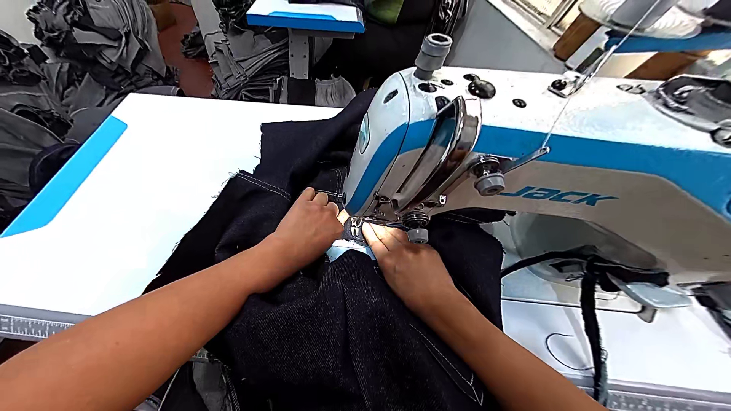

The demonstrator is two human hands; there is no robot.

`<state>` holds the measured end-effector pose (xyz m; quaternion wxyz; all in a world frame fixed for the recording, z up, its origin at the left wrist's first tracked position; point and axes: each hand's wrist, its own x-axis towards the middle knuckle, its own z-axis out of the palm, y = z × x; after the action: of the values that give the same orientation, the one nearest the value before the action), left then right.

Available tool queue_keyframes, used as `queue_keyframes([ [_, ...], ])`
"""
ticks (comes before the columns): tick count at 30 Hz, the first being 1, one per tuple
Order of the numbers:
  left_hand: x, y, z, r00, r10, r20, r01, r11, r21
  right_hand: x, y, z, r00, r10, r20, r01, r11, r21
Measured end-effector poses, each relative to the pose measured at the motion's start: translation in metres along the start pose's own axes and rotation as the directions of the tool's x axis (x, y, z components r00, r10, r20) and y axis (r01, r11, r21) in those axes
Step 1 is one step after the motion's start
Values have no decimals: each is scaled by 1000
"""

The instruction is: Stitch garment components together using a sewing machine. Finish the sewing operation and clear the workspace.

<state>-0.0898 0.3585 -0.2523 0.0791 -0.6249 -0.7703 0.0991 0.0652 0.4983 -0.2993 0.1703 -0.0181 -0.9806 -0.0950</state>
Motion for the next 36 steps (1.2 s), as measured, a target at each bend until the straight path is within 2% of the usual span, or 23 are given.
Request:
queue_keyframes([
  [6,9,0,-3,995,-53,89,52,999,8,7,11,5,998,48,52,-51,997,61],
  [9,10,0,0,995,-54,85,54,999,10,10,12,3,990,83,113,-92,993,72],
  [13,11,0,0,994,-50,93,49,999,6,8,14,7,997,73,35,-77,991,110],
  [17,7,2,-8,994,-49,100,47,999,14,9,14,9,995,99,30,-102,987,126],
  [23,7,0,3,999,-43,-1,43,999,-19,7,14,8,995,81,-63,-69,983,173],
  [26,6,-1,3,999,-36,-24,34,998,-55,7,14,5,996,81,-44,-72,983,169],
  [27,2,-2,3,998,-9,-69,4,997,-75,8,15,4,996,81,-23,-76,984,164],
  [28,1,-5,11,984,42,-172,-55,996,-76,8,18,1,994,101,33,-105,978,181],
  [30,-7,-11,23,909,197,-367,-239,968,-72,8,28,-4,987,112,117,-139,956,260],
  [31,-14,-11,21,885,280,-372,-330,941,-75,7,36,-5,993,43,106,-71,959,273],
  [33,-32,-7,9,856,413,-311,-465,878,-112,3,50,-8,980,-200,-6,194,943,271],
  [35,-47,2,2,830,489,-267,-540,825,-167,1,52,-19,931,-363,-42,358,885,299],
  [36,-53,10,-3,844,501,-191,-535,811,-238,-1,48,-28,909,-417,-1,395,859,326],
])
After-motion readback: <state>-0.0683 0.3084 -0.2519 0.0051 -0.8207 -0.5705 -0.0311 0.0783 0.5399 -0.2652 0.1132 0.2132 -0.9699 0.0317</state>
